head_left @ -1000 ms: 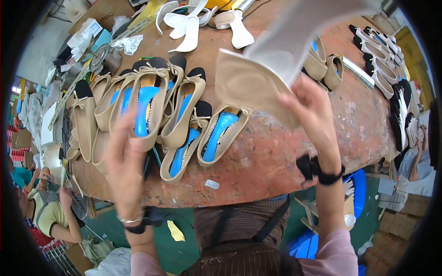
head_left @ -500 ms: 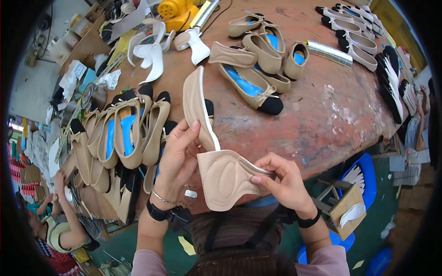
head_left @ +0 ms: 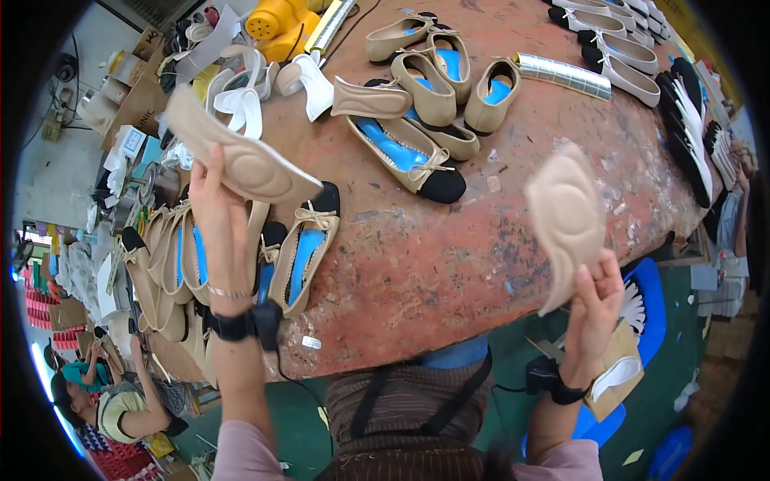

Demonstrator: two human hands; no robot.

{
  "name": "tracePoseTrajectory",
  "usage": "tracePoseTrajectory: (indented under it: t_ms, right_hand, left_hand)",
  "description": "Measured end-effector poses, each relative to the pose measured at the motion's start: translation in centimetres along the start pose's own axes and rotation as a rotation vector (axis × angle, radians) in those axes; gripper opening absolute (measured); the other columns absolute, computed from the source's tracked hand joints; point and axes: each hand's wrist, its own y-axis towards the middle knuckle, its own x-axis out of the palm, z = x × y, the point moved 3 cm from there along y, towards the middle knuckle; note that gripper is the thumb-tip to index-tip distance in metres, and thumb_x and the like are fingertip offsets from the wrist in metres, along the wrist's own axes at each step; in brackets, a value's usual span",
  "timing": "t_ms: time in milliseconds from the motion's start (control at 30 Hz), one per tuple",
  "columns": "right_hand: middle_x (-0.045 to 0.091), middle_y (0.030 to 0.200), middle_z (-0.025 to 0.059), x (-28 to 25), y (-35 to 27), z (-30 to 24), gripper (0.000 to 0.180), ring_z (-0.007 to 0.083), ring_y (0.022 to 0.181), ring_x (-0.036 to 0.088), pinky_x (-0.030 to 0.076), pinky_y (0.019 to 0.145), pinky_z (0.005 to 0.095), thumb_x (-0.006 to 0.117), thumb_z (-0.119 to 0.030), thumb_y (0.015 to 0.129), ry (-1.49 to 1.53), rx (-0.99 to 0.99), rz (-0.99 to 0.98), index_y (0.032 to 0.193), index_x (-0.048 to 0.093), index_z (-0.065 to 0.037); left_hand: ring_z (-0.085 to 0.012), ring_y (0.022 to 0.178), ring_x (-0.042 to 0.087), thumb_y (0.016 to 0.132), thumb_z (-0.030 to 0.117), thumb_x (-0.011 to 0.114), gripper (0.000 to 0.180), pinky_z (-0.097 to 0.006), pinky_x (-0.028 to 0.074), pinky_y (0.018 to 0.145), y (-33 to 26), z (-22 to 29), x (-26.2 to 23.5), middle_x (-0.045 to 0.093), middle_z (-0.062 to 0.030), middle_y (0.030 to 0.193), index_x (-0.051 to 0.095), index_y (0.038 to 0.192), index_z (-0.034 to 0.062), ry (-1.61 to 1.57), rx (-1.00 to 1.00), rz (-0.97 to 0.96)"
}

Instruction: Assembling shoes by applying labels to soles and inserting insoles.

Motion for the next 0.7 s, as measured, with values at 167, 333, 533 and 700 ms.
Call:
tracePoseTrajectory:
  t_ms: [167,333,533,700]
  right_hand:
    - [0.067,0.118,0.0191,-0.3,-1.5,-0.1,0.058,0.018,0.108,0.065,0.05,0.094,0.0307,0.059,0.003,0.094,0.073,-0.032,0.093,0.147,0.036,-0.001]
    - [0.068,0.118,0.0145,-3.9,-3.2,3.4,0.032,0.0271,0.106,0.066,0.053,0.092,0.0383,0.057,0.004,0.092,0.686,0.221,-0.029,0.123,0.064,0.001]
    - [0.071,0.114,0.0035,-2.7,-5.9,4.1,0.05,0.0231,0.12,0.056,0.046,0.09,0.0398,0.059,0.0,0.087,1.125,0.269,-0.213,0.135,0.063,-0.016]
    - [0.073,0.106,0.0045,-1.0,-7.4,3.7,0.037,0.0224,0.115,0.06,0.047,0.088,0.04,0.067,-0.015,0.095,1.005,0.271,-0.212,0.132,0.063,-0.012]
  left_hand:
    - [-0.0494,0.124,0.051,0.081,0.016,0.079,0.075,-0.048,0.042,0.105,4.6,-6.9,-1.3,0.046,-0.0386,0.138,0.04,0.136,-0.0164,1.508,0.571,-0.094]
    - [-0.038,0.136,0.044,0.072,0.005,0.073,0.046,-0.049,0.036,0.116,-3.0,-10.6,11.0,0.051,-0.0186,0.142,0.065,0.118,0.006,1.377,0.91,-0.869]
    - [-0.0351,0.086,0.064,0.072,0.005,0.064,0.021,-0.046,0.054,0.083,-6.7,-10.6,14.9,0.066,-0.016,0.088,0.063,0.092,0.0024,1.259,0.76,-1.212]
    - [-0.0393,0.097,0.063,0.069,-0.007,0.061,0.026,-0.049,0.054,0.078,-20.8,-7.0,12.9,0.063,-0.0201,0.095,0.057,0.094,-0.0025,1.079,0.366,-1.252]
